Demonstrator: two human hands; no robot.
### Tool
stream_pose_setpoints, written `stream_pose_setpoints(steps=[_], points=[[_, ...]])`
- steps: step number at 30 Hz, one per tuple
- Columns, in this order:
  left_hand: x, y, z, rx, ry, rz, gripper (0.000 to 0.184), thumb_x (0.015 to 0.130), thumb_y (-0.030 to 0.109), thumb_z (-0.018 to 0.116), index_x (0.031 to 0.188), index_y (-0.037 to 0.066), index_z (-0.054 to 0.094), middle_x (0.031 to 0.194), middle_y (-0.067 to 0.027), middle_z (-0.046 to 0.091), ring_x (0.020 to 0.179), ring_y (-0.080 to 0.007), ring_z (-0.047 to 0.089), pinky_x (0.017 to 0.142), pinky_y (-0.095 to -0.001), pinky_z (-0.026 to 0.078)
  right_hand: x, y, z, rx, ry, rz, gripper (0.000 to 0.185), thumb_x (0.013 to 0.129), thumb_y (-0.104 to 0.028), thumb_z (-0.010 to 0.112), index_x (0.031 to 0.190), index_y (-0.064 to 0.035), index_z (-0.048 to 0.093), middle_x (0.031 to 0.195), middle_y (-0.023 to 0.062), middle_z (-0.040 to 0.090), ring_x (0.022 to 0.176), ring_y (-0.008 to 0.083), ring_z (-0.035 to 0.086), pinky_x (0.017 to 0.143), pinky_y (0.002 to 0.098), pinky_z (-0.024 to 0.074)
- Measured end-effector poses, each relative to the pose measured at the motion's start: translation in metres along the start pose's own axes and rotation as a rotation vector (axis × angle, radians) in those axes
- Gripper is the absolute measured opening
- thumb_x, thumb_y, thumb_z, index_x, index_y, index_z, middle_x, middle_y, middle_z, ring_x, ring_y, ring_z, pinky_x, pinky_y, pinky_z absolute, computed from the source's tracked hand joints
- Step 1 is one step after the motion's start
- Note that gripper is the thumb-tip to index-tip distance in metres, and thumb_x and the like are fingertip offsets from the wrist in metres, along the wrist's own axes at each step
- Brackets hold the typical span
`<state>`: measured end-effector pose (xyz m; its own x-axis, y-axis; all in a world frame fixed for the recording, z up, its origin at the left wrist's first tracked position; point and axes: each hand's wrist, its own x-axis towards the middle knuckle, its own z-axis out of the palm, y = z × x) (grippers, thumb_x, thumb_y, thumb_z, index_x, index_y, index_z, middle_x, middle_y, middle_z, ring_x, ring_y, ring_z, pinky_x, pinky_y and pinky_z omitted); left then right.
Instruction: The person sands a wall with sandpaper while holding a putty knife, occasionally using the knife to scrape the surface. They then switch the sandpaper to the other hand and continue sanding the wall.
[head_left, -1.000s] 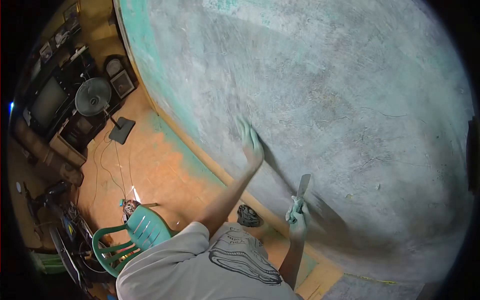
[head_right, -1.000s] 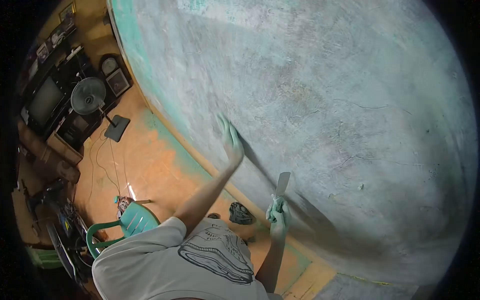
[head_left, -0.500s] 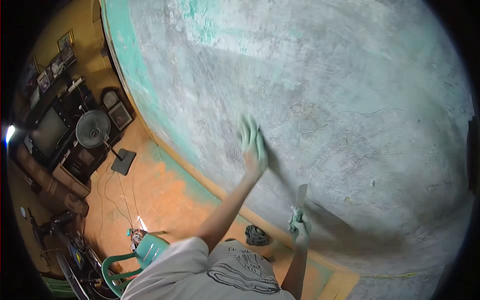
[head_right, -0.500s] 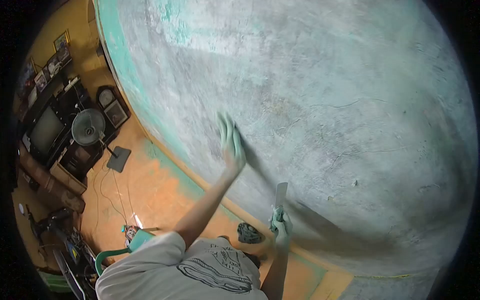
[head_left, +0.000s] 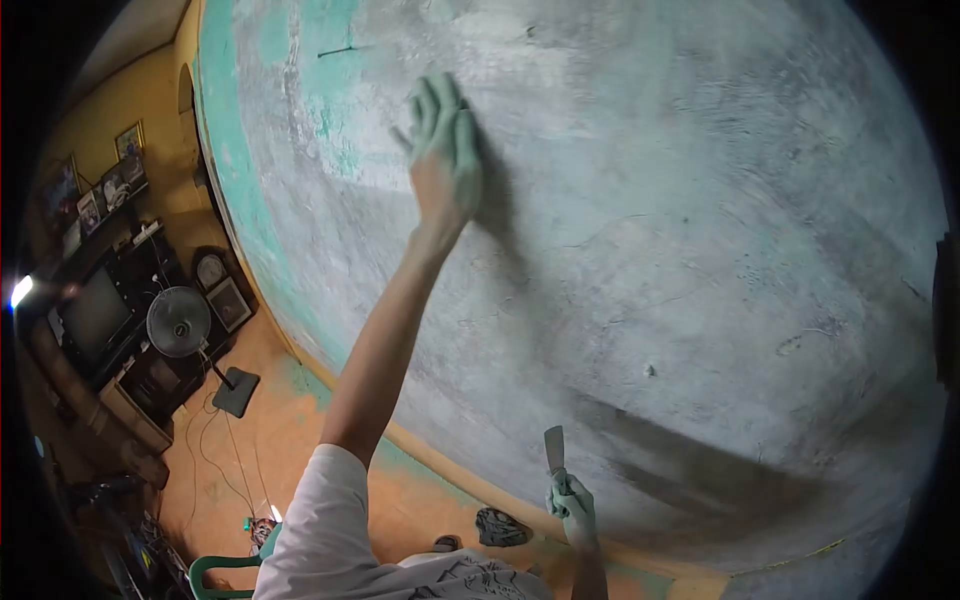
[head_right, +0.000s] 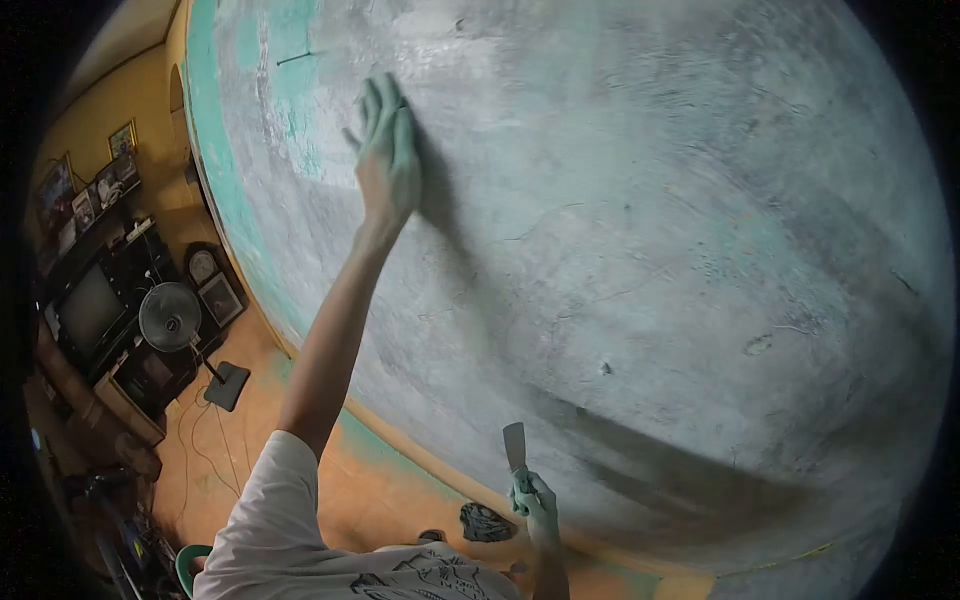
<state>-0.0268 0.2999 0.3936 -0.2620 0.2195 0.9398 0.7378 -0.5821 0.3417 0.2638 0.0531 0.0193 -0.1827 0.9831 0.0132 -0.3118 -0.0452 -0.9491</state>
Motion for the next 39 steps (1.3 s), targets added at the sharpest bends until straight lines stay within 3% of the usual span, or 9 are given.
stream_pose_setpoints(steps=[7,10,14,17,26,30,34,38,39], points=[[-0.088,0.101,0.021,0.060,-0.403,0.598,0.053,0.109,0.027,0.043,0.160,0.015,0.039,0.169,-0.0150,0.026,0.157,-0.0399,0.021,0.126,-0.0610,0.001,-0.028,-0.009,-0.053,-0.012,-0.107,0.048,0.027,0.092,-0.004,0.050,0.117,-0.0001,0.059,0.087,0.0008,0.058,0.068,0.0069,0.050,0.061,0.0222,0.0391],[-0.066,0.077,0.018,0.274,-0.295,0.646,0.055,0.107,0.026,0.045,0.160,0.014,0.039,0.168,-0.0181,0.029,0.156,-0.0376,0.024,0.125,-0.0635,0.015,-0.043,-0.020,-0.068,-0.032,-0.112,0.052,0.028,0.087,-0.001,0.052,0.114,-0.0004,0.059,0.086,0.0014,0.058,0.066,0.0077,0.050,0.058,0.0222,0.0374],[0.024,0.064,0.015,0.022,0.038,-0.026,0.058,0.111,0.037,0.024,0.164,0.012,0.027,0.171,-0.0169,0.020,0.158,-0.0353,0.020,0.127,-0.0582,0.014,-0.068,-0.020,-0.094,-0.035,-0.111,0.066,0.034,0.088,-0.005,0.050,0.121,0.0006,0.059,0.086,0.0024,0.059,0.066,0.0077,0.051,0.058,0.0218,0.0376],[0.072,0.080,0.024,0.062,0.045,-0.269,0.059,0.111,0.035,0.020,0.165,0.011,0.023,0.171,-0.0182,0.016,0.158,-0.0367,0.016,0.129,-0.0542,0.013,-0.077,-0.022,-0.108,-0.015,-0.114,0.078,0.034,0.088,-0.006,0.050,0.121,0.0014,0.059,0.085,0.0029,0.059,0.066,0.0081,0.052,0.058,0.0215,0.0379],[0.026,0.210,0.060,0.110,-0.126,0.537,0.050,0.112,0.039,0.031,0.161,0.033,0.033,0.170,-0.0006,0.025,0.157,-0.0332,0.021,0.122,-0.0670,-0.012,-0.066,-0.020,-0.137,-0.079,-0.167,0.084,0.034,0.089,-0.005,0.050,0.121,0.0033,0.059,0.087,0.0041,0.060,0.066,0.0085,0.051,0.059,0.0224,0.0390],[0.069,0.125,0.031,0.198,-0.053,0.425,0.052,0.111,0.040,0.030,0.162,0.033,0.033,0.170,-0.0038,0.026,0.156,-0.0298,0.026,0.122,-0.0657,-0.015,-0.067,-0.038,-0.126,-0.047,-0.087,0.101,0.038,0.088,-0.005,0.050,0.123,0.0057,0.059,0.087,0.0064,0.060,0.066,0.0107,0.051,0.059,0.0236,0.0402],[0.107,0.043,-0.001,0.124,0.005,-0.043,0.060,0.110,0.046,0.028,0.165,0.022,0.028,0.170,-0.0098,0.027,0.156,-0.0346,0.026,0.124,-0.0659,0.007,-0.064,-0.009,-0.125,0.055,0.000,0.068,0.025,0.082,-0.010,0.058,0.105,-0.0049,0.063,0.075,-0.0023,0.055,0.057,0.0069,0.045,0.051,0.0222,0.0347],[0.145,0.039,0.026,-0.024,0.148,-0.206,0.062,0.110,0.052,0.024,0.164,0.023,0.029,0.172,-0.0112,0.018,0.158,-0.0360,0.020,0.124,-0.0639,-0.005,-0.067,0.023,-0.122,-0.004,0.044,0.110,0.023,0.085,-0.011,0.055,0.106,-0.0052,0.064,0.074,-0.0044,0.053,0.057,0.0064,0.044,0.052,0.0217,0.0340],[0.155,0.046,0.042,-0.041,0.226,0.001,0.063,0.109,0.053,0.024,0.161,0.020,0.037,0.170,-0.0141,0.024,0.157,-0.0394,0.019,0.125,-0.0596,-0.006,-0.065,0.028,-0.120,-0.008,0.057,0.118,0.024,0.086,-0.010,0.055,0.107,-0.0049,0.064,0.074,-0.0040,0.054,0.058,0.0065,0.045,0.052,0.0218,0.0342]])
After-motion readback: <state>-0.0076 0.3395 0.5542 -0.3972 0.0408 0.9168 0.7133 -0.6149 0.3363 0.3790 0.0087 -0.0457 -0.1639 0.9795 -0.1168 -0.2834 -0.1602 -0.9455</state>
